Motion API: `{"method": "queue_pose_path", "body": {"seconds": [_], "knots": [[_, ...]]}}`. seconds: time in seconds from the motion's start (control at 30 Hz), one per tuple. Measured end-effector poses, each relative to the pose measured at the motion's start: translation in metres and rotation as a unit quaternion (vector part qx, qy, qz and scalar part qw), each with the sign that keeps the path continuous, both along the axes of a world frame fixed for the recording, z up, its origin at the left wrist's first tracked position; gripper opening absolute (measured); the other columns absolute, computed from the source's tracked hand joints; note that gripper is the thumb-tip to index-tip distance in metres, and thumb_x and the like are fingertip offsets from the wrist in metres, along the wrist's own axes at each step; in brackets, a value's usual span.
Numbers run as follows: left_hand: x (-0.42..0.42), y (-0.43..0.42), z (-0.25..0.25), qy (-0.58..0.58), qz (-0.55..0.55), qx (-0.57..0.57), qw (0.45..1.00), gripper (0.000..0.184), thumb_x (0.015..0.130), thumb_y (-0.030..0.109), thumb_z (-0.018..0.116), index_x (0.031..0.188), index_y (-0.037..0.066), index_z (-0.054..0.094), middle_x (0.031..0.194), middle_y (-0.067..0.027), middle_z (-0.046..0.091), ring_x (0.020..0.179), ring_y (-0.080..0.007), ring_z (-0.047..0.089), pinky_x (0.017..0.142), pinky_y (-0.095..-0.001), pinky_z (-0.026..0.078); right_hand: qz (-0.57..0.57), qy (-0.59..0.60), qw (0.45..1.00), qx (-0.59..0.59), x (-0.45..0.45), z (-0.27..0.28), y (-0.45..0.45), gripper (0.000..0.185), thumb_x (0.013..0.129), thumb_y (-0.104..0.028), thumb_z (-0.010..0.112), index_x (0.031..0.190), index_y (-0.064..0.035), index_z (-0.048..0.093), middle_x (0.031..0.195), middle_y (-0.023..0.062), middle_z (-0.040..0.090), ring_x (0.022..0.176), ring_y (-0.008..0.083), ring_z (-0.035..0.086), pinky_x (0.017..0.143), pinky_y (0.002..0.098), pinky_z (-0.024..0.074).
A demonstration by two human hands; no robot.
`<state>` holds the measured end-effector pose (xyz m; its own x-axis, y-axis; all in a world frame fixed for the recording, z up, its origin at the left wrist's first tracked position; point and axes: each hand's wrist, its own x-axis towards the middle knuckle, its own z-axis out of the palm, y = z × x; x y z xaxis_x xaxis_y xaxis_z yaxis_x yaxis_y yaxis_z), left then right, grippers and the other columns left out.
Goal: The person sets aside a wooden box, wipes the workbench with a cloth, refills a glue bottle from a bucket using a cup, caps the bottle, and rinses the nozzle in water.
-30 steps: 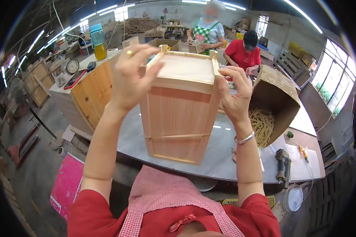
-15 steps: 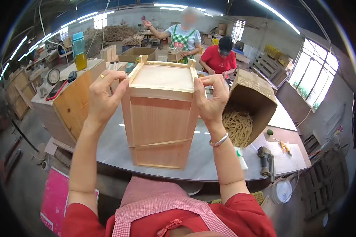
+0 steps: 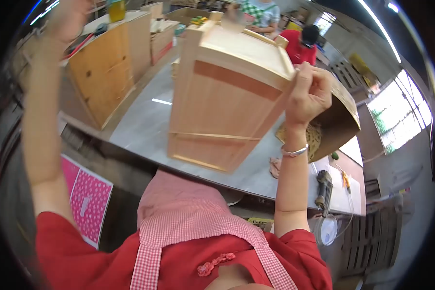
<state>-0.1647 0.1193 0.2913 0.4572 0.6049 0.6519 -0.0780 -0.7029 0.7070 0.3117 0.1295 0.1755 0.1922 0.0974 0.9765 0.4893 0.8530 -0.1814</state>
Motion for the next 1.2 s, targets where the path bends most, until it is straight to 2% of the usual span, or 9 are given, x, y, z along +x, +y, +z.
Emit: {"method": "queue_pose_path", "body": {"seconds": [0.03, 0.13, 0.17, 0.3, 0.43, 0.5, 0.63, 0.83, 1.2], "knots": [[0.049, 0.017, -0.043, -0.135, 0.151, -0.198, 0.959, 0.024, 0.099, 0.027, 0.058, 0.112, 0.008, 0.066, 0.106, -0.0001, 0.067, 0.095, -0.0127, 0.062, 0.086, -0.0302, 0.052, -0.01, 0.008, 0.999, -0.029, -0.003, -0.003, -0.003, 0.012, 0.096, -0.001, 0.063, 0.084, -0.0014, 0.058, 0.082, 0.0037, 0.062, 0.077, 0.0105, 0.062, 0.073, 0.0251, 0.0516], [0.111, 0.047, -0.183, -0.092, 0.159, -0.305, 0.935, 0.022, 0.1, 0.033, 0.058, 0.101, 0.012, 0.064, 0.09, 0.0, 0.063, 0.083, -0.0119, 0.059, 0.073, -0.0288, 0.048, -0.012, 0.014, 1.0, -0.006, -0.001, -0.004, 0.004, 0.011, 0.095, 0.0, 0.062, 0.085, -0.0015, 0.057, 0.084, 0.0042, 0.061, 0.078, 0.0111, 0.061, 0.076, 0.0255, 0.0507], [0.121, 0.057, -0.225, -0.045, 0.188, -0.342, 0.919, 0.026, 0.099, 0.037, 0.059, 0.102, 0.011, 0.065, 0.085, 0.0007, 0.062, 0.079, -0.0129, 0.058, 0.072, -0.0313, 0.049, 0.001, 0.046, 0.999, 0.005, -0.008, -0.001, 0.002, 0.02, 0.09, -0.002, 0.067, 0.075, -0.0042, 0.054, 0.077, 0.0009, 0.053, 0.071, 0.0097, 0.046, 0.063, 0.0248, 0.0385], [0.154, 0.062, -0.31, 0.045, 0.134, -0.536, 0.832, 0.038, 0.094, 0.046, 0.059, 0.109, 0.012, 0.065, 0.104, -0.0067, 0.062, 0.094, -0.0219, 0.06, 0.083, -0.0411, 0.049, 0.01, 0.053, 0.998, -0.017, -0.01, 0.002, -0.009, 0.021, 0.09, -0.002, 0.066, 0.075, -0.0035, 0.052, 0.079, 0.0032, 0.055, 0.074, 0.0116, 0.047, 0.065, 0.0269, 0.0397], [0.158, 0.057, -0.294, 0.079, 0.137, -0.525, 0.836, 0.04, 0.092, 0.044, 0.059, 0.113, 0.011, 0.064, 0.109, -0.0079, 0.063, 0.096, -0.0242, 0.061, 0.083, -0.0429, 0.049, -0.045, 0.023, 0.999, -0.002, -0.009, 0.004, -0.01, 0.02, 0.092, -0.003, 0.066, 0.077, -0.0038, 0.053, 0.082, 0.0027, 0.056, 0.074, 0.01, 0.048, 0.068, 0.0254, 0.0417], [0.161, 0.052, -0.29, 0.115, 0.2, -0.569, 0.789, 0.051, 0.095, 0.046, 0.057, 0.132, 0.012, 0.059, 0.133, -0.007, 0.06, 0.112, -0.0261, 0.059, 0.092, -0.0512, 0.048, -0.037, 0.018, 0.999, 0.018, -0.011, 0.002, -0.005, 0.017, 0.094, -0.002, 0.063, 0.08, -0.0038, 0.054, 0.084, 0.0008, 0.057, 0.075, 0.0071, 0.049, 0.071, 0.0236, 0.044], [0.156, 0.055, -0.333, 0.047, 0.116, -0.578, 0.806, 0.056, 0.096, 0.058, 0.053, 0.121, 0.009, 0.061, 0.117, -0.0134, 0.063, 0.103, -0.027, 0.062, 0.084, -0.0448, 0.055, -0.047, 0.04, 0.998, -0.019, -0.007, -0.001, -0.003, 0.018, 0.087, 0.001, 0.064, 0.074, -0.004, 0.052, 0.077, 0.0028, 0.056, 0.073, 0.0127, 0.051, 0.07, 0.0284, 0.0448], [0.142, 0.065, -0.317, 0.004, 0.104, -0.612, 0.784, 0.032, 0.098, 0.033, 0.06, 0.108, 0.003, 0.064, 0.093, -0.0079, 0.061, 0.075, -0.0152, 0.065, 0.061, -0.0263, 0.057, 0.021, 0.063, 0.998, -0.006, -0.02, -0.002, -0.007, 0.013, 0.095, -0.003, 0.063, 0.084, -0.0019, 0.057, 0.08, 0.0024, 0.06, 0.072, 0.0073, 0.052, 0.068, 0.0218, 0.0457], [0.141, 0.062, -0.303, 0.077, 0.074, -0.639, 0.762, 0.014, 0.096, 0.024, 0.061, 0.093, 0.011, 0.063, 0.067, 0.0007, 0.06, 0.054, -0.0097, 0.056, 0.054, -0.0259, 0.051, -0.015, 0.058, 0.998, -0.011, -0.016, -0.003, -0.005, 0.016, 0.097, 0.0, 0.059, 0.082, -0.002, 0.055, 0.082, 0.003, 0.059, 0.074, 0.0071, 0.052, 0.074, 0.0261, 0.049]]}}
